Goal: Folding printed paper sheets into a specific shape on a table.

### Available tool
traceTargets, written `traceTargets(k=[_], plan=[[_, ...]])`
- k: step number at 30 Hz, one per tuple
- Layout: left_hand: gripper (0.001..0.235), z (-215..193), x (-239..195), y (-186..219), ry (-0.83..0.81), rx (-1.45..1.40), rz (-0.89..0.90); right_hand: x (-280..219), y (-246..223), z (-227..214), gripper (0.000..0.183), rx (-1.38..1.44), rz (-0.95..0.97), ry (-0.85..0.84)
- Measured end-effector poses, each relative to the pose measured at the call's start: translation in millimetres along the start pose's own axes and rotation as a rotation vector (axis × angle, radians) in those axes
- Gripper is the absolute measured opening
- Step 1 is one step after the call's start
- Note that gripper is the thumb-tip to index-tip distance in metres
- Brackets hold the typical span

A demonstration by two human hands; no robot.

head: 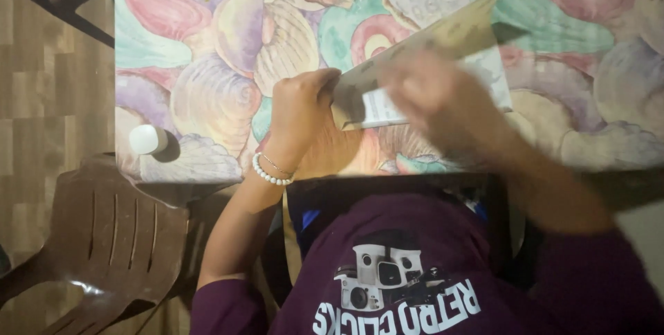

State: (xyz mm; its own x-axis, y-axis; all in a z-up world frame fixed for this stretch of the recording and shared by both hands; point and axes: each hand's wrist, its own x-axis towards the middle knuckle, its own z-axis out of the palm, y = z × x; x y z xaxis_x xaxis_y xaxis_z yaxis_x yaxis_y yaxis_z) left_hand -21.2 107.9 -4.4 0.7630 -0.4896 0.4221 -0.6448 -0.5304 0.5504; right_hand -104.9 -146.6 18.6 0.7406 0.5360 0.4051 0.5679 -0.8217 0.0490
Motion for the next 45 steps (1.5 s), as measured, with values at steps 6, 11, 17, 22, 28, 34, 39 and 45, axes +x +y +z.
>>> traceTargets(k=[6, 11, 17, 22, 28, 34, 39, 45], plan=[[0.019, 2, -13, 1, 0.047, 0.067, 0.050, -33, -72, 3, 0.024, 0.236, 0.067, 0.082], [0.013, -8, -18, 25, 0.117, 0.063, 0.100, -32, -76, 10, 0.028, 0.225, 0.111, 0.076], [0.011, 0, -47, 25, 0.103, 0.079, 0.248, -39, -77, 14, 0.034, 0.175, 0.111, 0.080], [0.006, 2, -55, 34, 0.064, 0.061, 0.300, -35, -81, 0, 0.037, 0.214, 0.143, 0.029], [0.007, 0, -55, 27, 0.007, 0.020, 0.258, -73, -57, 37, 0.024, 0.150, 0.042, 0.162], [0.004, -7, -50, 31, -0.015, -0.009, 0.228, -32, -37, 5, 0.022, 0.024, -0.047, 0.146], [0.006, -10, -46, 34, -0.068, -0.010, 0.219, -23, -32, 14, 0.020, 0.055, -0.053, 0.087], [0.005, -14, -46, 33, -0.095, 0.020, 0.258, -11, -33, 6, 0.025, 0.101, -0.030, 0.117]])
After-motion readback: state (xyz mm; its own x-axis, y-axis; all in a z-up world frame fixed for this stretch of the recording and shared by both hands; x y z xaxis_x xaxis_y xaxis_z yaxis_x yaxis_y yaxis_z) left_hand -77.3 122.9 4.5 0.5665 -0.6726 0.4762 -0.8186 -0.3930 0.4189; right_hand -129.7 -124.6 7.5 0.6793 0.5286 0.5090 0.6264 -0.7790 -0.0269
